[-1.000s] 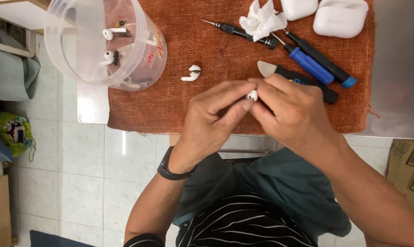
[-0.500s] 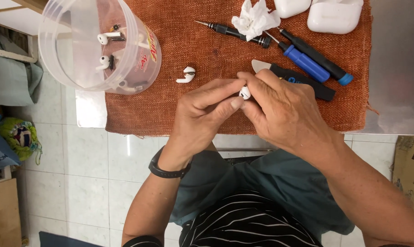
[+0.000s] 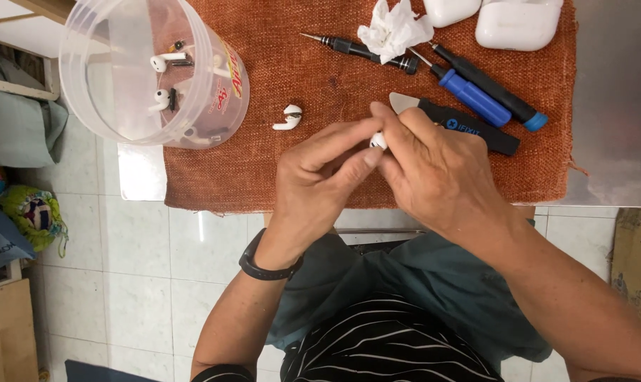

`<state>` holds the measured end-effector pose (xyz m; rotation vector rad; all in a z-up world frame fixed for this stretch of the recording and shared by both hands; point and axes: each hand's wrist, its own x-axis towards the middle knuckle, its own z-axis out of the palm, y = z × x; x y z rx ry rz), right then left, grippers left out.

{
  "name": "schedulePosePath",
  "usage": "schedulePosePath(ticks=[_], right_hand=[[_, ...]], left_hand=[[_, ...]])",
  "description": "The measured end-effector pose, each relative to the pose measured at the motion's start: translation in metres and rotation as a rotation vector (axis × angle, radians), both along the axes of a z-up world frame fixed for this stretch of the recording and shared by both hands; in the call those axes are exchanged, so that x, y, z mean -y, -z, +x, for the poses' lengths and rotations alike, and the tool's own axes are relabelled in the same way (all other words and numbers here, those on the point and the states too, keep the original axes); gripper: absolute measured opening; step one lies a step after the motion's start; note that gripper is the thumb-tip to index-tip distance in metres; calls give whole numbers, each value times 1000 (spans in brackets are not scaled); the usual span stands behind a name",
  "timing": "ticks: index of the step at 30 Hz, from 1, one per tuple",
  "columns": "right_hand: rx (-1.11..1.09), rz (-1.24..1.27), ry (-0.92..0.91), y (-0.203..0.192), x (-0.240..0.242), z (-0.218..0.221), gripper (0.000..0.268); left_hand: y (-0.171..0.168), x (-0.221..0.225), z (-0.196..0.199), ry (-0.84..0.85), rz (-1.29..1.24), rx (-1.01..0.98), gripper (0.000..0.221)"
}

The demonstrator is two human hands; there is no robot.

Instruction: Repairing wireless earbuds by assembling small internal components on a workbench

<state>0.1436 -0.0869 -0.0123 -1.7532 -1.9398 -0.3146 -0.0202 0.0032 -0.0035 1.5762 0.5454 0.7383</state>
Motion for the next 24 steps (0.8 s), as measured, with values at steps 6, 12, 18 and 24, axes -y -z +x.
schedulePosePath(ticks=[6,12,18,24], right_hand=[[-73,140,-38,-1,3,-3,31],[-141,174,-85,1,7,-3,30],[-138,173,-88,-13,5,-7,34],[-53,240,-4,-18,6,-14,37]], left_hand=[[-9,5,7,-135,-331,92,19],[-13,1,10,-131,-476,171,8],[-8,-3,4,0,-437,214,30],[-22,-1,-2,140,34,104,24]])
